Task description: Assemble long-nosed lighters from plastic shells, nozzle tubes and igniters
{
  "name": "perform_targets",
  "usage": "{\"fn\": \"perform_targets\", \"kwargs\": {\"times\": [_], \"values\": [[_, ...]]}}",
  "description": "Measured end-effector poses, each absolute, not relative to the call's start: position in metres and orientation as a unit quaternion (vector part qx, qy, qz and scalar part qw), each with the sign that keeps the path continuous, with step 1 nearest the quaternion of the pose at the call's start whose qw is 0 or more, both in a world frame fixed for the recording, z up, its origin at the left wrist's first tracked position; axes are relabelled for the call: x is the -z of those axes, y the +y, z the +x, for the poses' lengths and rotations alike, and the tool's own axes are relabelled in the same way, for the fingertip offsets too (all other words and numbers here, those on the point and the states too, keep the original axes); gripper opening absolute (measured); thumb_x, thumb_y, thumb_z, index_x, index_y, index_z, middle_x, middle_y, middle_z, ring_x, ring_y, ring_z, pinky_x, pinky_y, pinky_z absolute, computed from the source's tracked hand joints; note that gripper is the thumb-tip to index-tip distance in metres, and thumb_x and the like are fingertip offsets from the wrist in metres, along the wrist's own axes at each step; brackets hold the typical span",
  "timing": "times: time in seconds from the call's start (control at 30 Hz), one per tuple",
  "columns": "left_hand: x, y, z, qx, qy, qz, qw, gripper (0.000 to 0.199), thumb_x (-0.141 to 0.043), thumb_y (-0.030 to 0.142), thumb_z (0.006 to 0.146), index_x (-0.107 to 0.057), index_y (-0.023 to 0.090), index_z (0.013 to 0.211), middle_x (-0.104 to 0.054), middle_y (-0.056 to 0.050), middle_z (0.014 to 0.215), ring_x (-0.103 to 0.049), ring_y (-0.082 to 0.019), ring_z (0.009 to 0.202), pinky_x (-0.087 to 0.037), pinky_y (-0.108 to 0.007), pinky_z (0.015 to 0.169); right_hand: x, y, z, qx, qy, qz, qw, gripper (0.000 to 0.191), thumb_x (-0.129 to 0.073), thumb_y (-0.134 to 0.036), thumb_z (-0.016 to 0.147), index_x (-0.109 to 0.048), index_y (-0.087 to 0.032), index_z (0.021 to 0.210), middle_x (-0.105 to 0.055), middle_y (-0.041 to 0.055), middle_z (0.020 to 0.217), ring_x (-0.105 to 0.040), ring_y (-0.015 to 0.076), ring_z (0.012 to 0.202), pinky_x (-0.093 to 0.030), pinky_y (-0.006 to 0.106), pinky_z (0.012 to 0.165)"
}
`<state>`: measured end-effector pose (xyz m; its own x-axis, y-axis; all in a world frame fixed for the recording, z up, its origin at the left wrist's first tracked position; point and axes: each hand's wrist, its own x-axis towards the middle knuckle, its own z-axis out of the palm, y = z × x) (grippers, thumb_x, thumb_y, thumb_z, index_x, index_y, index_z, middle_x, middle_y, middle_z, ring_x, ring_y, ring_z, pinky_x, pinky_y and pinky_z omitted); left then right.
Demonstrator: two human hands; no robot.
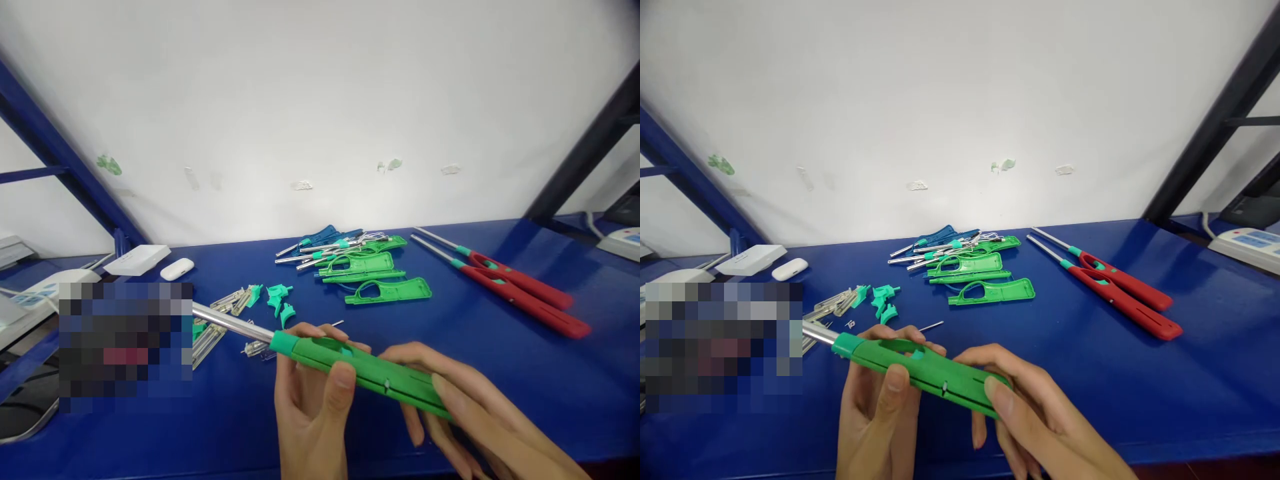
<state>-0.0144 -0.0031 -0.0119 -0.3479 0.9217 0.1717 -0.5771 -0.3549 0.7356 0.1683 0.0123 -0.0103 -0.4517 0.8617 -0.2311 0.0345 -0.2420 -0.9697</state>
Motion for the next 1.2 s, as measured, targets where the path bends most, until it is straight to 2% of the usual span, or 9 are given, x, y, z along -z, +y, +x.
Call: {"fn": "perform_targets", "kwargs": {"times": [0.13, 0.3, 0.4, 0.47, 0.53, 0.63, 0.83, 1.1, 1.2], "values": [[0.013, -0.001, -0.017, -0.764, 0.307, 0.299, 0.482, 0.013, -0.077, 0.031, 0.098, -0.068, 0.027, 0.106, -0.067, 0.003, 0.097, -0.076, -0.013, 0.091, -0.063, -0.024, 0.085, 0.019, 0.02, 0.173, -0.645, -0.569, -0.396, 0.322, 0.058, -0.046, -0.067, 0.109, -0.057, -0.028, 0.149, -0.073, 0.0032, 0.091, -0.056, 0.0111, 0.06, -0.052, 0.025, 0.062], [0.008, -0.002, -0.019, -0.742, 0.274, 0.336, 0.51, 0.027, -0.088, 0.019, 0.087, -0.068, 0.026, 0.103, -0.075, 0.002, 0.095, -0.077, -0.015, 0.095, -0.064, -0.028, 0.089, 0.022, 0.02, 0.173, -0.628, -0.6, -0.394, 0.301, 0.074, -0.039, -0.079, 0.104, -0.064, -0.022, 0.145, -0.073, 0.0047, 0.08, -0.055, 0.0133, 0.047, -0.051, 0.028, 0.05], [0.005, -0.004, -0.021, -0.714, 0.255, 0.352, 0.549, 0.029, -0.089, 0.012, 0.083, -0.072, 0.027, 0.101, -0.082, 0.0, 0.097, -0.081, -0.018, 0.095, -0.066, -0.03, 0.088, 0.017, 0.015, 0.169, -0.606, -0.599, -0.405, 0.332, 0.076, -0.034, -0.08, 0.104, -0.071, -0.021, 0.137, -0.073, 0.0054, 0.078, -0.057, 0.0147, 0.047, -0.053, 0.029, 0.048], [0.005, -0.005, -0.021, -0.703, 0.246, 0.355, 0.564, 0.026, -0.088, 0.01, 0.084, -0.074, 0.027, 0.098, -0.083, 0.002, 0.095, -0.082, -0.018, 0.094, -0.067, -0.029, 0.087, 0.013, 0.011, 0.166, -0.566, -0.6, -0.424, 0.374, 0.074, -0.038, -0.08, 0.103, -0.075, -0.022, 0.13, -0.075, 0.0072, 0.082, -0.06, 0.0163, 0.052, -0.056, 0.03, 0.051], [0.005, -0.006, -0.021, -0.7, 0.239, 0.354, 0.572, 0.024, -0.089, 0.012, 0.085, -0.074, 0.027, 0.097, -0.083, 0.002, 0.095, -0.082, -0.019, 0.094, -0.068, -0.03, 0.084, 0.01, 0.01, 0.163, -0.504, -0.618, -0.437, 0.416, 0.07, -0.054, -0.083, 0.096, -0.08, -0.023, 0.121, -0.076, 0.0084, 0.083, -0.064, 0.0186, 0.056, -0.058, 0.031, 0.052], [0.005, -0.005, -0.021, -0.702, 0.229, 0.354, 0.574, 0.023, -0.09, 0.013, 0.083, -0.074, 0.025, 0.095, -0.083, 0.001, 0.093, -0.082, -0.019, 0.095, -0.068, -0.03, 0.087, 0.009, 0.012, 0.162, -0.422, -0.665, -0.439, 0.432, 0.057, -0.072, -0.078, 0.086, -0.086, -0.026, 0.106, -0.077, 0.0076, 0.078, -0.062, 0.0181, 0.052, -0.057, 0.029, 0.047], [0.004, -0.004, -0.02, -0.702, 0.223, 0.363, 0.571, 0.025, -0.091, 0.011, 0.081, -0.073, 0.025, 0.091, -0.083, 0.002, 0.091, -0.082, -0.019, 0.091, -0.068, -0.031, 0.086, 0.014, 0.012, 0.168, -0.38, -0.681, -0.45, 0.435, 0.042, -0.075, -0.067, 0.09, -0.088, -0.031, 0.108, -0.077, 0.0044, 0.07, -0.061, 0.0176, 0.046, -0.058, 0.029, 0.046], [0.005, -0.005, -0.019, -0.713, 0.242, 0.36, 0.551, 0.027, -0.094, 0.015, 0.079, -0.07, 0.023, 0.09, -0.081, 0.001, 0.087, -0.082, -0.021, 0.087, -0.069, -0.034, 0.083, 0.021, 0.007, 0.172, -0.369, -0.704, -0.457, 0.399, 0.041, -0.07, -0.065, 0.095, -0.086, -0.033, 0.115, -0.073, 0.0024, 0.062, -0.065, 0.0188, 0.047, -0.06, 0.029, 0.047], [0.005, -0.006, -0.022, -0.701, 0.245, 0.375, 0.555, 0.026, -0.092, 0.013, 0.081, -0.07, 0.024, 0.091, -0.082, 0.001, 0.088, -0.083, -0.022, 0.089, -0.07, -0.035, 0.082, 0.018, 0.003, 0.167, -0.349, -0.693, -0.475, 0.415, 0.044, -0.069, -0.07, 0.094, -0.087, -0.034, 0.111, -0.07, 0.001, 0.055, -0.064, 0.0183, 0.044, -0.059, 0.028, 0.046]]}}
